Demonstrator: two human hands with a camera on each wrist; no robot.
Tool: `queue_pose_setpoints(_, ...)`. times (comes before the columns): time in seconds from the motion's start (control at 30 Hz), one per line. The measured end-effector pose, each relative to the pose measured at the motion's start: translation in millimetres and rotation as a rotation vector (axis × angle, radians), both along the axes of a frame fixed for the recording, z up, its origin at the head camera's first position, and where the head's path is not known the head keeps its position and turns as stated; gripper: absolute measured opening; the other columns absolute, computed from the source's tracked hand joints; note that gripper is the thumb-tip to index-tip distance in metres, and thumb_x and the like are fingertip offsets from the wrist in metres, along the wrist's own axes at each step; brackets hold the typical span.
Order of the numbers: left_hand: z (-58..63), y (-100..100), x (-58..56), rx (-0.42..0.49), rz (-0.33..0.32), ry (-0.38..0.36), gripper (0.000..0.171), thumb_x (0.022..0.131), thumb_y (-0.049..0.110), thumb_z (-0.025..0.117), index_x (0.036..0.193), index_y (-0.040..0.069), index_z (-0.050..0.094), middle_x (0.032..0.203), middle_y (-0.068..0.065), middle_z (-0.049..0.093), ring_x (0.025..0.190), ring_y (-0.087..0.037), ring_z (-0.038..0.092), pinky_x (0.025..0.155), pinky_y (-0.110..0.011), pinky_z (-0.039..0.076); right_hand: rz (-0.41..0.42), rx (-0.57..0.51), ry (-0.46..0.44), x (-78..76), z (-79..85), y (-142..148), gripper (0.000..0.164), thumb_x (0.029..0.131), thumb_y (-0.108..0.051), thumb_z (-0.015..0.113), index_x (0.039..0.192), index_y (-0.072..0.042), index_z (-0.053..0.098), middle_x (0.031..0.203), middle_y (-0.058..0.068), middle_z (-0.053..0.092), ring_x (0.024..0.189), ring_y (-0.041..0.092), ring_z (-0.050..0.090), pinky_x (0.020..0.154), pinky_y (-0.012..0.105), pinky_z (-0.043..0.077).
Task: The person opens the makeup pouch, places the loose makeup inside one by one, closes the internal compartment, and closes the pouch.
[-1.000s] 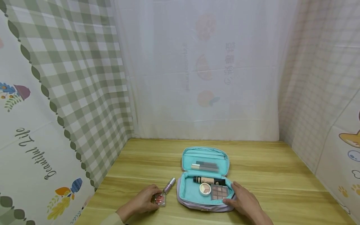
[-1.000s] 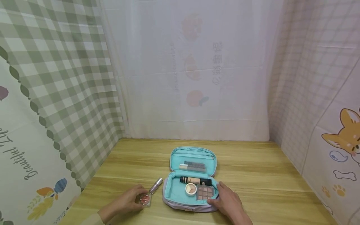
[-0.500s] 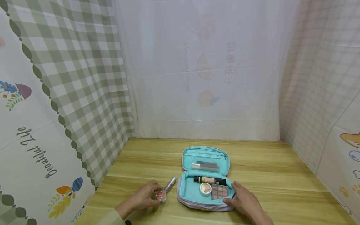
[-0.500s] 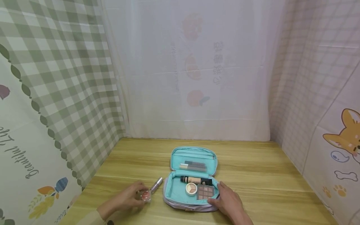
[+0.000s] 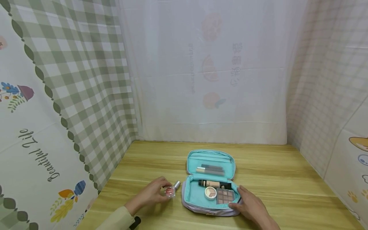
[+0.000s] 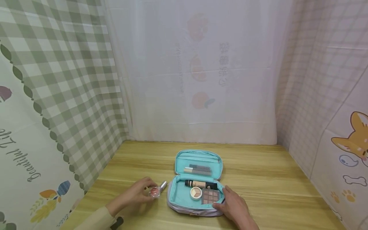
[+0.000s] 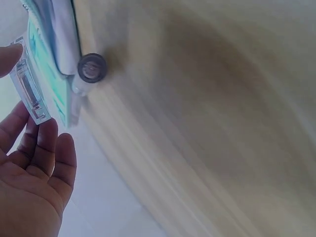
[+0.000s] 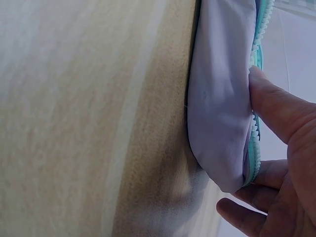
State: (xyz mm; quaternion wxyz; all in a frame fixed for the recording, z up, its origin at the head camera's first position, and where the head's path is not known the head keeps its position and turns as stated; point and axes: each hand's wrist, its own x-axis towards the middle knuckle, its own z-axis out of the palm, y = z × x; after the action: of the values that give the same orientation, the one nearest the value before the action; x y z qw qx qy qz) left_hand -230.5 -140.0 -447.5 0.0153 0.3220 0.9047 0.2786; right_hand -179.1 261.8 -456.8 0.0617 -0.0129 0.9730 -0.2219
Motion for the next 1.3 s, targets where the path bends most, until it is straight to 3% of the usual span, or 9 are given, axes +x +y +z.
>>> queue_pose_setpoints(0.3, 7.3, 27, -9.6, -0.021, -0.041, 0.027, 0.041, 0.078, 0.017, 0.08, 0.116, 0.006, 0.069, 0.104, 0.006, 0.056, 0.1, -0.01, 0.055, 0.09, -0.031, 0.05, 0.004, 0.001, 0.005, 0.3, 0.6, 0, 0.098, 0.08, -0.056, 0.076, 0.14, 0.014, 0.044, 0.147, 0.035, 0.036, 0.131, 0.055, 0.037, 0.101, 0.067, 0.034)
queue_pose_setpoints(0.77, 9.3, 65, -21.8, -0.037, -0.08, 0.023, 0.043, 0.079, 0.02, 0.081, 0.118, 0.007, 0.069, 0.105, 0.004, 0.058, 0.095, -0.01, 0.053, 0.085, -0.025, 0.046, 0.003, -0.006, 0.006, 0.1, -1.1, 1, 0.099, 0.08, -0.058, 0.075, 0.141, 0.014, 0.043, 0.147, 0.036, 0.035, 0.13, 0.057, 0.035, 0.101, 0.068, 0.033)
queue_pose_setpoints(1.0, 4.6, 82, -25.7, -0.081, -0.08, 0.037, 0.043, 0.078, 0.021, 0.081, 0.117, 0.009, 0.069, 0.124, -0.004, 0.06, 0.115, -0.014, 0.053, 0.1, -0.03, 0.045, 0.001, -0.017, 0.004, 0.5, -0.5, 0, 0.097, 0.08, -0.055, 0.076, 0.14, 0.014, 0.043, 0.147, 0.036, 0.035, 0.13, 0.057, 0.036, 0.102, 0.068, 0.033)
queue_pose_setpoints(1.3, 0.3, 97, -31.4, -0.109, -0.109, 0.072, 0.044, 0.076, 0.021, 0.081, 0.116, 0.009, 0.07, 0.107, 0.006, 0.057, 0.097, -0.004, 0.05, 0.09, -0.022, 0.046, 0.007, -0.014, 0.011, 0.5, 0.5, 0, 0.098, 0.079, -0.055, 0.077, 0.14, 0.014, 0.043, 0.146, 0.036, 0.036, 0.13, 0.057, 0.036, 0.102, 0.068, 0.033)
